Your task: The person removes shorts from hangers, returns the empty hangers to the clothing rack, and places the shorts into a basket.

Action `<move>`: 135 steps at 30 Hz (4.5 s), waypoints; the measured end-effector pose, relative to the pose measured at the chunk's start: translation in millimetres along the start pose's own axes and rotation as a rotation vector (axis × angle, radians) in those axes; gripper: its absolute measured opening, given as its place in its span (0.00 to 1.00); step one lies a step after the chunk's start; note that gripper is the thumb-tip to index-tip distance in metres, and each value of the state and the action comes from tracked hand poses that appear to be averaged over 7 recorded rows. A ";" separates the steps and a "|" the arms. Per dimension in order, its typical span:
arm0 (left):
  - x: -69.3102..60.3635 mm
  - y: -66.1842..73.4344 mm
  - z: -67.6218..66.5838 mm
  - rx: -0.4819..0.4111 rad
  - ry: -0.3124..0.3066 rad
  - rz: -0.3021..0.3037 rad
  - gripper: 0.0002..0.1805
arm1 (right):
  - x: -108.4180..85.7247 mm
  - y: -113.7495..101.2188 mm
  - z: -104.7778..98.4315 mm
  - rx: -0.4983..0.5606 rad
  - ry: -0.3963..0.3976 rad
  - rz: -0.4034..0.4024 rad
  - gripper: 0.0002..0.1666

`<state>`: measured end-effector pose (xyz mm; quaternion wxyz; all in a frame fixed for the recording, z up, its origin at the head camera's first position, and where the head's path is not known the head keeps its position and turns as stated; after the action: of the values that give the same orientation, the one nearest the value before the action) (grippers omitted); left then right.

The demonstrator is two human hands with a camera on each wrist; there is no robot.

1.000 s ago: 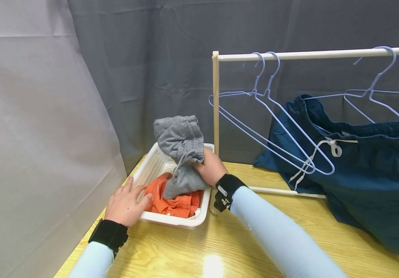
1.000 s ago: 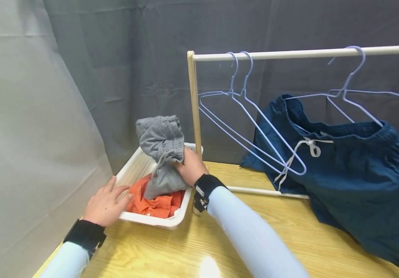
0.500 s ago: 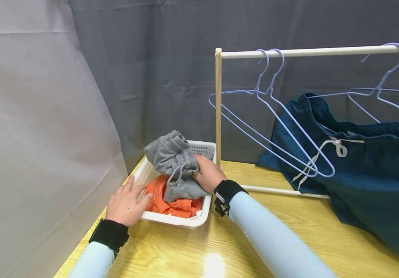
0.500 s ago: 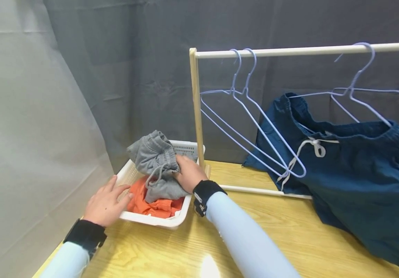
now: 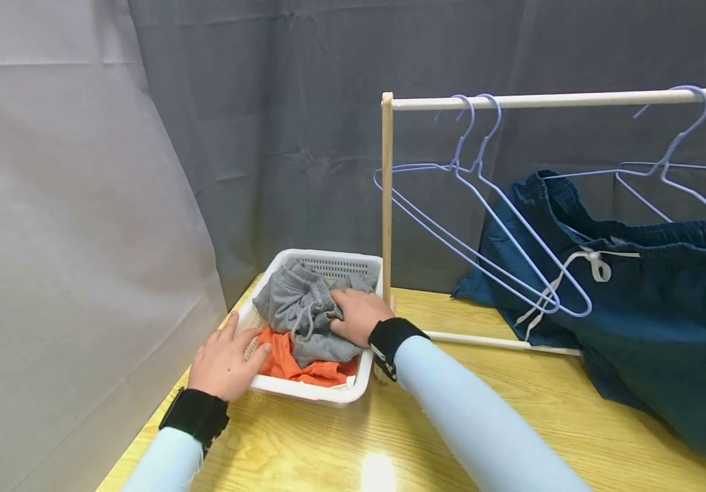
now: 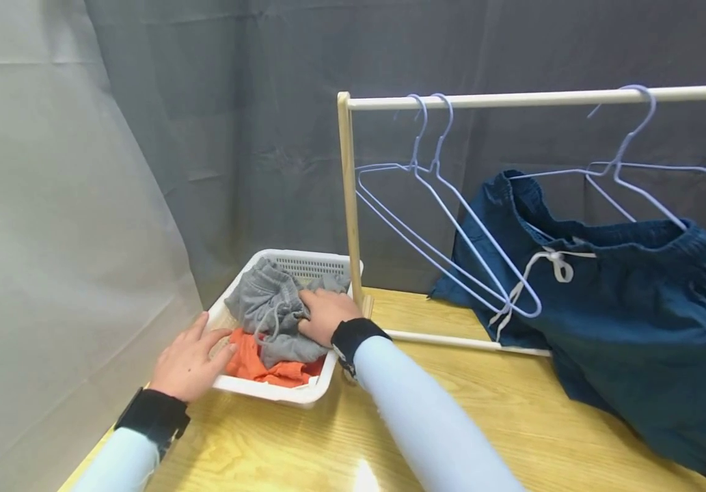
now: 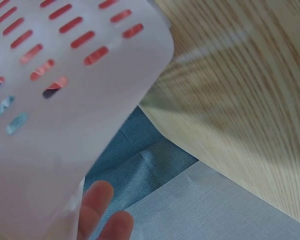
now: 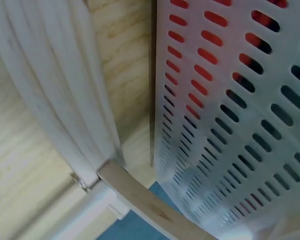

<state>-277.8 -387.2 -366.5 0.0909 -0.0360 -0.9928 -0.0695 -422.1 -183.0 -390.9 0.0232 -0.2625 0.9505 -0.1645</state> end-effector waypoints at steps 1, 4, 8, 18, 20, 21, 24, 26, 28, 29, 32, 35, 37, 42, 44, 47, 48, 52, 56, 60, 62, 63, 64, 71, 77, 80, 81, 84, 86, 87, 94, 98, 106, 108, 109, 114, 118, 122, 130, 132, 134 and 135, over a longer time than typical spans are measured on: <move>-0.2 0.3 -0.1 0.000 0.001 0.000 0.28 | -0.5 -1.3 0.6 -0.037 -0.015 0.002 0.35; -0.5 1.1 -0.7 0.001 0.005 0.002 0.27 | -2.0 -4.1 2.8 -0.118 -0.073 0.015 0.38; 0.0 1.7 -1.8 -0.001 0.016 0.005 0.26 | -1.5 -4.0 8.0 -0.172 -0.145 0.039 0.40; -0.3 1.1 -2.1 -0.007 0.009 -0.006 0.26 | 4.9 -1.1 15.6 -0.154 -0.152 0.044 0.41; -0.2 0.6 -1.7 -0.010 0.006 -0.009 0.26 | 5.5 -0.1 15.8 -0.134 -0.127 0.045 0.42; -0.1 0.3 -1.4 -0.010 0.005 -0.009 0.26 | 6.1 0.5 16.1 -0.125 -0.111 0.045 0.42; 1.4 -0.7 -1.7 -0.014 0.012 -0.007 0.26 | 6.6 2.6 13.4 -0.066 -0.050 0.038 0.42; 1.9 -1.1 -1.7 -0.018 0.015 -0.008 0.26 | 6.8 4.5 12.1 -0.022 -0.013 0.030 0.41; 2.2 -1.6 -1.4 -0.018 0.016 -0.009 0.26 | 5.2 6.1 9.4 0.050 0.030 0.014 0.39; 1.7 -1.5 -1.3 -0.018 0.013 -0.011 0.26 | 4.0 7.0 8.7 0.084 0.049 0.007 0.38; 0.5 -2.2 -0.2 -0.016 0.002 -0.019 0.26 | -2.4 8.7 5.6 0.199 0.095 -0.006 0.34; 0.1 -2.6 1.2 -0.014 -0.009 -0.027 0.25 | -8.0 11.6 4.0 0.309 0.118 -0.019 0.30; 1.4 -2.8 2.2 -0.014 -0.007 -0.027 0.25 | -10.9 14.5 1.8 0.370 0.126 -0.033 0.28; 4.5 -2.9 3.1 -0.020 -0.001 -0.020 0.26 | -16.4 21.1 -3.2 0.451 0.164 -0.106 0.26; 4.8 -3.5 2.2 -0.021 -0.001 -0.017 0.26 | -20.1 21.9 -5.6 0.462 0.178 -0.145 0.26; 5.8 -4.1 2.5 -0.020 -0.006 -0.010 0.26 | -28.1 25.3 -5.3 0.446 0.167 -0.165 0.27; 6.4 -4.4 2.8 -0.019 -0.007 -0.007 0.26 | -31.3 26.8 -4.9 0.435 0.159 -0.165 0.27; 7.5 -4.7 2.4 -0.021 -0.010 -0.005 0.26 | -45.9 32.6 -3.6 0.395 0.118 -0.176 0.28; 6.7 -4.5 1.2 -0.026 -0.016 -0.009 0.27 | -63.6 40.7 -3.4 0.358 0.090 -0.194 0.29; 6.3 -3.5 0.7 -0.023 -0.010 -0.003 0.26 | -82.4 55.9 -5.0 0.346 0.079 -0.177 0.30; 6.9 -2.7 0.1 -0.018 -0.005 0.006 0.26 | -92.1 65.9 -7.8 0.333 0.097 -0.157 0.30; 6.9 -2.4 -0.2 -0.017 -0.003 0.008 0.26 | -97.1 71.2 -9.6 0.319 0.110 -0.143 0.30; 6.6 -2.5 -0.3 -0.017 -0.003 0.010 0.26 | -102.6 77.1 -11.1 0.294 0.124 -0.123 0.31; -0.5 -2.6 2.0 -0.020 -0.017 0.017 0.26 | -148.2 127.5 -20.7 0.099 0.164 0.062 0.37; 2.2 -1.3 0.9 -0.018 -0.016 0.030 0.26 | -191.4 171.8 -38.7 0.038 0.154 0.204 0.40; 4.9 -2.6 0.3 -0.016 -0.016 0.039 0.26 | -211.6 188.9 -48.5 0.016 0.171 0.233 0.39; 5.5 -3.3 0.1 -0.014 -0.018 0.041 0.26 | -218.2 193.8 -51.6 0.014 0.177 0.239 0.38; 5.6 -2.1 2.1 -0.011 -0.025 0.052 0.26 | -240.2 209.7 -60.1 0.004 0.187 0.266 0.37; 5.4 -1.5 2.0 -0.005 -0.026 0.059 0.26 | -252.7 219.0 -64.7 0.006 0.185 0.289 0.38; 5.4 -1.1 1.7 -0.003 -0.026 0.065 0.26 | -257.9 223.1 -66.4 0.007 0.176 0.307 0.38; 7.0 -1.5 -7.6 -0.006 -0.004 0.089 0.31 | -276.3 242.5 -70.3 0.001 0.133 0.393 0.46; 7.3 -2.2 -9.4 -0.019 0.000 0.088 0.35 | -282.4 247.5 -64.1 0.008 0.111 0.429 0.49; 21.2 47.6 -26.8 -0.094 0.033 0.248 0.32 | -293.6 251.4 -66.6 0.023 0.102 0.426 0.47; 29.2 66.3 -33.6 -0.127 0.030 0.312 0.32 | -295.4 251.2 -67.1 0.026 0.103 0.423 0.46; 33.6 75.9 -36.9 -0.146 0.024 0.340 0.32 | -296.2 251.2 -67.2 0.027 0.102 0.424 0.46; 59.2 119.4 -51.0 -0.266 -0.039 0.437 0.33 | -299.2 250.7 -67.4 0.046 0.099 0.423 0.46; 87.0 150.0 -64.2 -0.361 -0.064 0.459 0.33 | -301.2 250.8 -65.8 0.062 0.094 0.422 0.47; 118.2 172.4 -72.8 -0.460 -0.070 0.393 0.36 | -304.1 250.8 -64.4 0.071 0.098 0.426 0.46; 168.7 192.9 -62.5 -0.720 0.064 0.279 0.36 | -306.6 248.1 -62.9 0.101 0.107 0.419 0.45; 177.8 197.1 -59.1 -0.786 0.112 0.272 0.34 | -307.6 248.7 -63.6 0.100 0.105 0.432 0.46; 185.6 201.1 -56.0 -0.829 0.154 0.250 0.33 | -308.9 248.9 -65.4 0.100 0.109 0.440 0.45; 188.8 203.3 -54.8 -0.848 0.171 0.239 0.32 | -309.5 249.0 -66.5 0.101 0.111 0.443 0.45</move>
<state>-436.3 -183.2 -251.5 0.1572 -0.1789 -0.8544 -0.4618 -286.6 195.0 -422.0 0.0197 -0.0366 0.9753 -0.2168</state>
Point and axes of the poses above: each hand's wrist, its own x-axis towards the middle knuckle, its own z-axis out of the palm, y = z × x, the point moved 6 cm from there along x, towards the middle knuckle, and after that the axes turned 13 degrees about z, right-handed, at the moved point
